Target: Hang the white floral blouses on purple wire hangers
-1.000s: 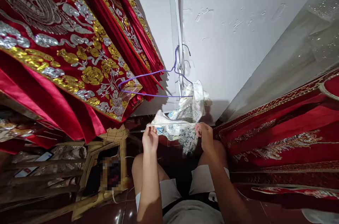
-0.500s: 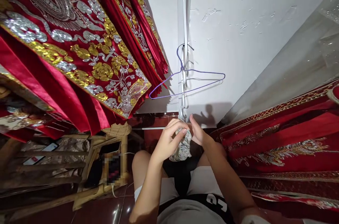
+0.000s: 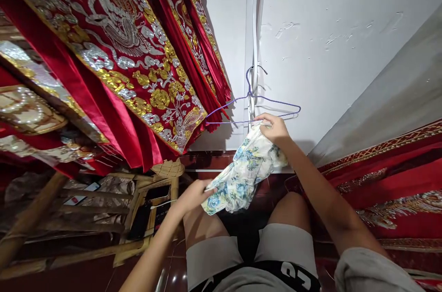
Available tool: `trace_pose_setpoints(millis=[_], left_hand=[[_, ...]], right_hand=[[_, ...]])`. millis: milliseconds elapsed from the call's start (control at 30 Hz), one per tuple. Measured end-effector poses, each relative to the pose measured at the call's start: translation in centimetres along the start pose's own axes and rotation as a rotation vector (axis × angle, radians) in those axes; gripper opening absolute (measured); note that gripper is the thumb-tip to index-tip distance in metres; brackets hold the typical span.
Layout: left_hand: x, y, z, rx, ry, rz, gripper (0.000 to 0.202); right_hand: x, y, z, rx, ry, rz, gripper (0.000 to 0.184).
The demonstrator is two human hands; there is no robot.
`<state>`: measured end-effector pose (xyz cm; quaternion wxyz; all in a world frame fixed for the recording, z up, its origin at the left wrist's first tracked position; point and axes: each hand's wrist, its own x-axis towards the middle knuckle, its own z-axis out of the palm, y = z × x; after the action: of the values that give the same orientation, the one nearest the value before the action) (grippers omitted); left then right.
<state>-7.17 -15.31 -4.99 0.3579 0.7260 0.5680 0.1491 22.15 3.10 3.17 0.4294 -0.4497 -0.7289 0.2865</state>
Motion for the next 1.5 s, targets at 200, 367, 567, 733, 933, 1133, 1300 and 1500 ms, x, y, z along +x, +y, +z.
trace_pose_setpoints(millis=[200, 367, 567, 733, 933, 1133, 1300, 1500], left_hand=[[0.6, 1.1, -5.4, 0.398, 0.156, -0.041, 0.04], [4.5, 1.5, -7.5, 0.333, 0.325, 0.077, 0.029], [9.1, 5.5, -8.5, 0.21, 0.443, 0.3, 0.03], [12.0, 5.6, -8.3, 0.276, 0.424, 0.132, 0.023], [11.4, 5.0, -7.9, 0.241, 0.393, 0.11, 0.018], [11.1, 7.6, -8.9, -0.008, 0.525, 0.396, 0.018], [11.5, 6.9, -11.4, -0.385, 0.438, 0.331, 0.034], [11.6, 7.6, -12.8, -0.663, 0.265, 0.235, 0.029]], right_hand=[[1.1, 4.2, -0.5, -0.21, -0.186, 0.028, 0.051], [-1.2, 4.4, -3.4, -0.2, -0.16, -0.003, 0.03], [-4.2, 2.2, -5.7, -0.183, -0.174, -0.084, 0.027], [-5.1, 1.8, -5.6, -0.265, -0.112, -0.045, 0.023], [-5.4, 3.3, -5.2, -0.189, -0.024, -0.079, 0.022], [-5.6, 1.9, -3.8, -0.148, -0.088, -0.117, 0.027], [-6.1, 0.5, -5.9, -0.096, -0.129, -0.041, 0.04], [-4.6, 2.5, -12.1, -0.301, 0.096, 0.148, 0.096]])
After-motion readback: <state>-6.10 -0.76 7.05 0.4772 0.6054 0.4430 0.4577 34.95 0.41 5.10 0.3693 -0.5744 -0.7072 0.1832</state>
